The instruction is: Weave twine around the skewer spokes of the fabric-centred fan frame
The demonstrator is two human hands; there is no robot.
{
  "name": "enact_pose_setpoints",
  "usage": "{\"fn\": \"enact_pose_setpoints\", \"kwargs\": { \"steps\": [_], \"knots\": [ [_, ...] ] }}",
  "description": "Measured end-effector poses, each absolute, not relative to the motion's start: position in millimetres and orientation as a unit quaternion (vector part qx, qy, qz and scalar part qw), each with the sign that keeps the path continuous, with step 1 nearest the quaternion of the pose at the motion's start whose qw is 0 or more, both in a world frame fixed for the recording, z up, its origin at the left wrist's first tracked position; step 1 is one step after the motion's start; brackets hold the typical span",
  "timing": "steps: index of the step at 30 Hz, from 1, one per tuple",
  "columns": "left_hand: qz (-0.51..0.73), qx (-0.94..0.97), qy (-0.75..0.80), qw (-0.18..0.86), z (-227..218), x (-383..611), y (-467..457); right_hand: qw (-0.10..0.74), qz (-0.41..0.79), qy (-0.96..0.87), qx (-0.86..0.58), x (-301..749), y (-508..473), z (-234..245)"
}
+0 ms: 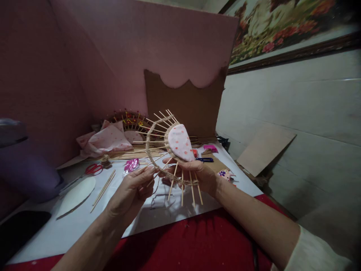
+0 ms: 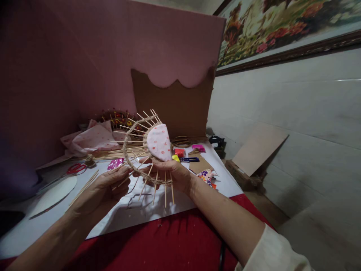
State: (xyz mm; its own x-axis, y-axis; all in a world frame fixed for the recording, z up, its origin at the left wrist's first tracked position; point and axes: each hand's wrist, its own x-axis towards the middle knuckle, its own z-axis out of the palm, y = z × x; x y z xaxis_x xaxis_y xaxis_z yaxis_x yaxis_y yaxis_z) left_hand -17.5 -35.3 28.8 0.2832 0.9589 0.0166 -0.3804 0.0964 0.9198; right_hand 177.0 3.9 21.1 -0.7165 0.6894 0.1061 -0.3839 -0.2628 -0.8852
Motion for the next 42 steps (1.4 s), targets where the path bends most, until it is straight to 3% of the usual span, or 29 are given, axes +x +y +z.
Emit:
{"fn": "enact_pose_setpoints", "kwargs": {
  "steps": [24,42],
  "knots": [
    [0.494,0.456,0.331,0.663,29.5,-18.1,-35.5,0.336,0.796,-0.491,-0.109,177.2,2.0,21.2],
    [0.496,0.451,0.335,0.662,33.6,-15.2,-37.3,0.331,0.778,-0.51,-0.16,177.7,3.2,17.7]
  ]
}}
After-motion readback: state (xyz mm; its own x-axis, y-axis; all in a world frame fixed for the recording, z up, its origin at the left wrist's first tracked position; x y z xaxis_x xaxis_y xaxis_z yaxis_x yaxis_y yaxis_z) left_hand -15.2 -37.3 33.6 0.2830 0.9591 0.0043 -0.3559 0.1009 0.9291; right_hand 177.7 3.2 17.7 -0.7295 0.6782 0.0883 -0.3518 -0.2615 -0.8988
